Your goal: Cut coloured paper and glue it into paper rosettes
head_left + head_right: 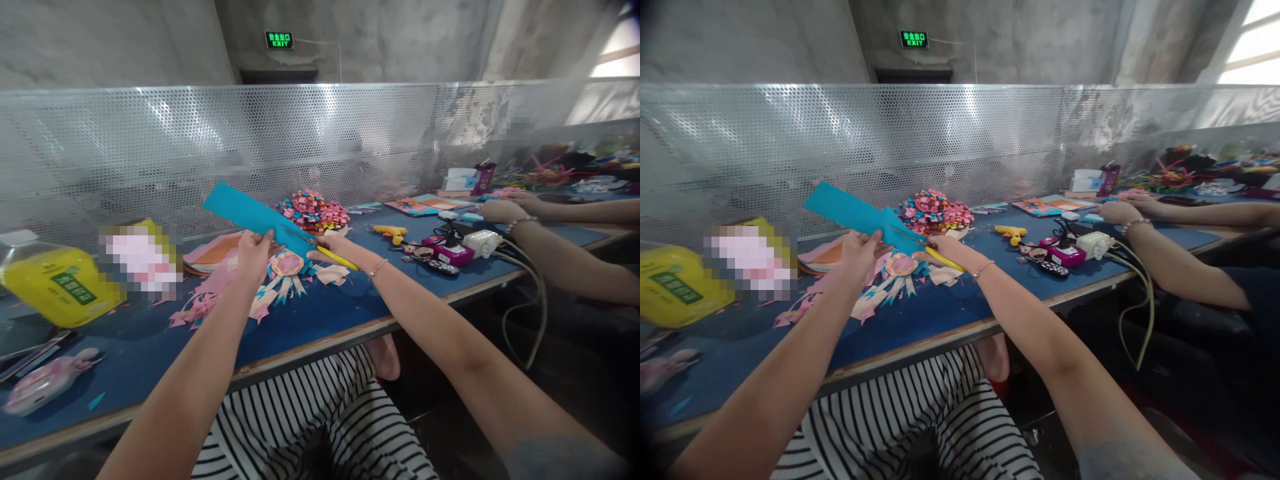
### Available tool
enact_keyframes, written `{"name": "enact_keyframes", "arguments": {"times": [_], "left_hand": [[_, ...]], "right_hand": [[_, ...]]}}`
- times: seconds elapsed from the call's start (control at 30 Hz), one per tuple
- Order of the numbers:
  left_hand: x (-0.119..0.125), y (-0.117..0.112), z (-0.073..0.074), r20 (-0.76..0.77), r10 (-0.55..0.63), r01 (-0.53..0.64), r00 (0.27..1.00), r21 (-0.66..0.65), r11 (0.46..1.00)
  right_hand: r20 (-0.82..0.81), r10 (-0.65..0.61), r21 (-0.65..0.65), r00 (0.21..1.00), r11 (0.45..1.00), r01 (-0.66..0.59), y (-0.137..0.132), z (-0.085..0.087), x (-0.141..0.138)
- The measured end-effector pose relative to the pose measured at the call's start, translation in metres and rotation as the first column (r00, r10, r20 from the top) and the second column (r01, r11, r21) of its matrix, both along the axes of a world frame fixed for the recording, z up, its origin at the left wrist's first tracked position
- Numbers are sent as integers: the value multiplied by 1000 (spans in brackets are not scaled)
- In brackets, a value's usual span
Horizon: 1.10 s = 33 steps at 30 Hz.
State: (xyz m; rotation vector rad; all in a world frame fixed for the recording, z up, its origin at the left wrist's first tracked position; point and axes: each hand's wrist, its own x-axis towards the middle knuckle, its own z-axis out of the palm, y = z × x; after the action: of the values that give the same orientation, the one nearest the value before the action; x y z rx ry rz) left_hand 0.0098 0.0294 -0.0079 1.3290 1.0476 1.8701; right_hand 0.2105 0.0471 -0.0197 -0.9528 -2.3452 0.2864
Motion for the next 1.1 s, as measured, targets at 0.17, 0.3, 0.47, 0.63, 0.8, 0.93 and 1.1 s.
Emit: {"name": "enact_keyframes", "arguments": {"times": [0.17,0.3,0.47,0.63,0.8,0.93,1.1], "left_hand": [[-1,1,-1,1,-17,17,1000,1,1000],[-1,1,-1,15,-12,12,1000,-4,1000],[-1,1,-1,25,-18,18,1000,6,1000],[0,0,1,17,-22,21,1000,7,1000],[6,-6,1,-1,-29,29,1000,-28,999],[11,-11,2,-1,-39,39,999,-55,998],[11,-12,5,8,-55,55,998,-70,996]], "right_hand": [[-24,-44,5,999,999,44,4,-5,-2],[-34,-41,38,999,998,42,6,-7,-2],[-38,-47,40,998,998,48,2,-3,-3],[-7,-52,-37,999,998,52,-6,1,-6],[6,-26,-57,1000,998,27,-10,3,-5],[19,-24,-61,1000,998,25,-9,5,-7],[21,-54,-36,998,998,55,-4,1,-10]]}}
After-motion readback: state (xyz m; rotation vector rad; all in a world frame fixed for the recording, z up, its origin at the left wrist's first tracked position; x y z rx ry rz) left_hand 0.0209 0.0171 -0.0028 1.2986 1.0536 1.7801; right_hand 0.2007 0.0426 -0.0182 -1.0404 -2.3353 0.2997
